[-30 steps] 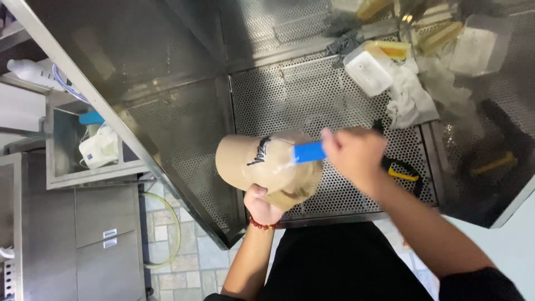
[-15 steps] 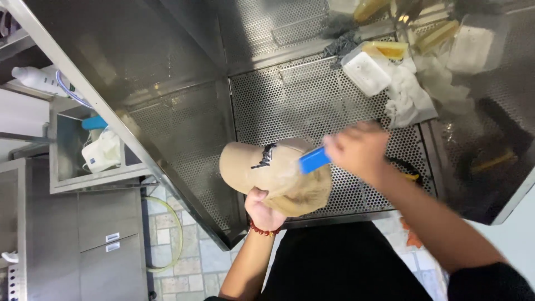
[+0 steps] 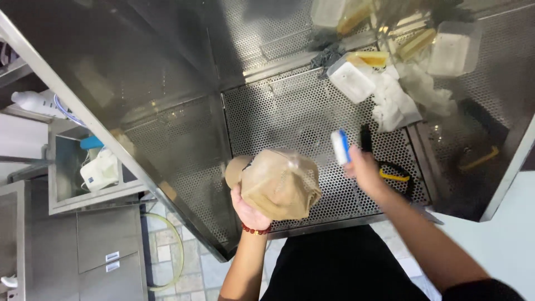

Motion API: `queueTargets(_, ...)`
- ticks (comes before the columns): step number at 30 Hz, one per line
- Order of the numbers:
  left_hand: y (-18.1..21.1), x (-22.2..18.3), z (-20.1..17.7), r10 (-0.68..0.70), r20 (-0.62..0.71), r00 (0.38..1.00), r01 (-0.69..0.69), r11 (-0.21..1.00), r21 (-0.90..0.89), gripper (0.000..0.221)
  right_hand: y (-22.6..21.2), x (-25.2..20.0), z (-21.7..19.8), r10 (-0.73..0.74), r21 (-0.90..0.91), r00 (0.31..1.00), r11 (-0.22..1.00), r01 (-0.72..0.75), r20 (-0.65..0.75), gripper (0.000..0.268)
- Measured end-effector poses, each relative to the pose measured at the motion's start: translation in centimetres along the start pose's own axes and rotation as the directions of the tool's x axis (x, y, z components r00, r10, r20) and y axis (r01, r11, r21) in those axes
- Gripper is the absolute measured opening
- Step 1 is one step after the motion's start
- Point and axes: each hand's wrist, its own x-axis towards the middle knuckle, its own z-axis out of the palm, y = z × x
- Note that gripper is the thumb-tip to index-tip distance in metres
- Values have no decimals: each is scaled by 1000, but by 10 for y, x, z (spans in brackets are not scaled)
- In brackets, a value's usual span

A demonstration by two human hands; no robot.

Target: Using a handheld cleaning brush to scrub a tan baseball cap inside a metal cleaning booth.

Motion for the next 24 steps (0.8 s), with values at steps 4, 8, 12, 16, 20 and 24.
queueTargets(4,-8,19,-3,12,-33,999,-13,1000,-25,86,22,-46,48,2,378,939,915,-140,343,28)
queueTargets(8,-31,36,-2,18,-49,999,-12,993,115,89,-50,-82,72,32,634,960,744,-210,280,15)
queueTargets(12,-45,44,-28,20,-70,997,1,959,283,63,64,-39,47,-120,705,968,706,-73,220,33)
queueTargets(16,-54,37,-41,21,-142,990,25,949,314,57,51,-39,26,-132,438,967,899,25,216,31)
queueTargets(20,-58,35,-31,146,-222,964,-54,926,373,52,-25,2,-20,183,-124,981,977,-175,60,27)
queueTargets(24,-56,30,-48,204,-356,912,-51,917,395,54,-67,115,-65,-338,-744,936,650,155,-101,59)
